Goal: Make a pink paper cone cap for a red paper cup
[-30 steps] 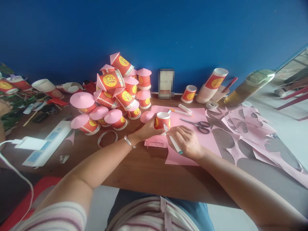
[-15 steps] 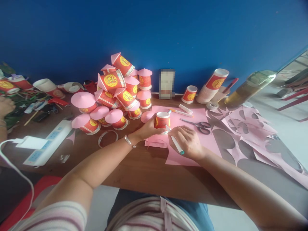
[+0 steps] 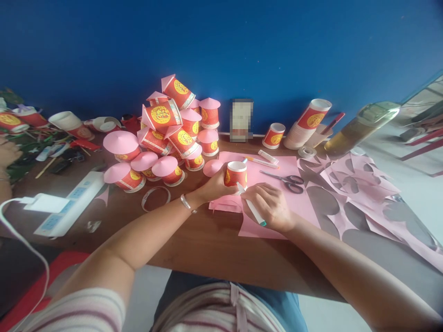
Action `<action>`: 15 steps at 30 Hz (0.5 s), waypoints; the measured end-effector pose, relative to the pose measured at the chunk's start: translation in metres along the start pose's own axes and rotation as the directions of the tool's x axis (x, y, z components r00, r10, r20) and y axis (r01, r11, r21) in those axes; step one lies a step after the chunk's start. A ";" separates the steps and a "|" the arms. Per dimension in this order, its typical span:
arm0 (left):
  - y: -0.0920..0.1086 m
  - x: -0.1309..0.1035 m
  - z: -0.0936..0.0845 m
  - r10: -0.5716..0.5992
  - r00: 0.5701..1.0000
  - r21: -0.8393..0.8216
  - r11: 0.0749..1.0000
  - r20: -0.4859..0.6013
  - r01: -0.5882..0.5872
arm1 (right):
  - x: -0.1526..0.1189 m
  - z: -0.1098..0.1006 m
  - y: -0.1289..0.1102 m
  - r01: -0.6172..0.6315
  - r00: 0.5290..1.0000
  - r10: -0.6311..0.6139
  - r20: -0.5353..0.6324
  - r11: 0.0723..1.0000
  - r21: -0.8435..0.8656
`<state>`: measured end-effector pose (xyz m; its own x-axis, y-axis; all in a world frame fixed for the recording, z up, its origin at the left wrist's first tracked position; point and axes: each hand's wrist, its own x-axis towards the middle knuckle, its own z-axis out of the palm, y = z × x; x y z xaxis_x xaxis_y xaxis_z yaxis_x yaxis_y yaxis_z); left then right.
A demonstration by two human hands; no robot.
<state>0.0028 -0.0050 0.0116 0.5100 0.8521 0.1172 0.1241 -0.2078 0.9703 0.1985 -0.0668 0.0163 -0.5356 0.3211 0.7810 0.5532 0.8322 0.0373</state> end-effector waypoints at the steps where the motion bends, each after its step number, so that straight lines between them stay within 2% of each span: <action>1: -0.001 0.000 0.001 -0.001 1.000 0.025 1.000 -0.008 0.001 | 0.000 0.000 0.000 0.000 1.000 0.000 -0.001 1.000 -0.007; 5: -0.008 0.000 0.002 0.053 0.997 0.078 0.996 -0.053 -0.049 | 0.000 0.000 -0.001 0.002 1.000 -0.002 0.006 1.000 -0.019; 11: -0.021 0.003 0.002 0.107 0.994 0.072 0.992 -0.024 -0.105 | 0.000 0.000 0.001 -0.004 1.000 0.004 0.015 1.000 -0.020; 15: -0.024 0.003 0.002 0.129 0.990 0.090 0.988 -0.051 -0.124 | 0.000 0.000 0.002 -0.004 1.000 0.005 0.022 1.000 -0.025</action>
<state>0.0028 0.0015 -0.0115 0.4781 0.8415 0.2516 0.1361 -0.3540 0.9253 0.1997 -0.0656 0.0164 -0.5468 0.3349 0.7674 0.5714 0.8192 0.0496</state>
